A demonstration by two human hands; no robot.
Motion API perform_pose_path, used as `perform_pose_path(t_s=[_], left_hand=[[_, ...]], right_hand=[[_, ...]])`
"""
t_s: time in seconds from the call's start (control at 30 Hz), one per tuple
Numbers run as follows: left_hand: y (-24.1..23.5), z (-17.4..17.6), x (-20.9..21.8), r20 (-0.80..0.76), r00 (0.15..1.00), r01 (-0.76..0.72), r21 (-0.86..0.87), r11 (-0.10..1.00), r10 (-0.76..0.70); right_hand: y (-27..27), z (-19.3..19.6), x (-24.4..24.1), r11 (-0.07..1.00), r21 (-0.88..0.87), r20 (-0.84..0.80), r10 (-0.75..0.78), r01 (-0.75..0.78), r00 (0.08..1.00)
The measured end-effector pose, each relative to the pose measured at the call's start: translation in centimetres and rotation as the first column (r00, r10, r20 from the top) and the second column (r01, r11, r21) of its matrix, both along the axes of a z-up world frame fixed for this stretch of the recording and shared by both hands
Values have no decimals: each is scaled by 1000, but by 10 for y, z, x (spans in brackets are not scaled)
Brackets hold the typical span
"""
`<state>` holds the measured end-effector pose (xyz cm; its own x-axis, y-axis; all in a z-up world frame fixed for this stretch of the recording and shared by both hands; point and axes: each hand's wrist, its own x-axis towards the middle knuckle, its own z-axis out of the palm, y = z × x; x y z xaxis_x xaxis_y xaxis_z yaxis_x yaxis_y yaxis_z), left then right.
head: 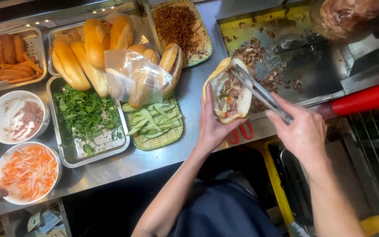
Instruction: Assembling Banh Mi sandwiches by slicing bread, adding meat and vegetable fillings, applying sauces, toasting, and packaging.
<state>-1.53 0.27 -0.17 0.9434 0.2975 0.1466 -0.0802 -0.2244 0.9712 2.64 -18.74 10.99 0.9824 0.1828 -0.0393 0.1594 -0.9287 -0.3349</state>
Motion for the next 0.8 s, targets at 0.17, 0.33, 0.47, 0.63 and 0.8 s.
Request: perform_pose_path(t_s=[0.17,0.33,0.47,0.63,0.8], left_hand=[[7,-6,6,-112,994,11,-73,997,-19],[10,-7,10,-230,972,-5,-213,977,-45],[2,-11,17,-281,959,-79,-395,915,-39],[-18,-12,37,-346,938,-217,-604,767,-6],[-42,-22,53,-229,973,-171,-613,772,34]], right_hand=[[-15,13,9,962,87,-228,-233,258,945],[-47,-31,69,953,-183,-400,-298,243,867],[-59,-52,101,974,-213,-384,-152,73,911],[-65,-2,94,983,-110,-489,-185,150,853],[-71,27,62,961,117,-535,-151,250,831]])
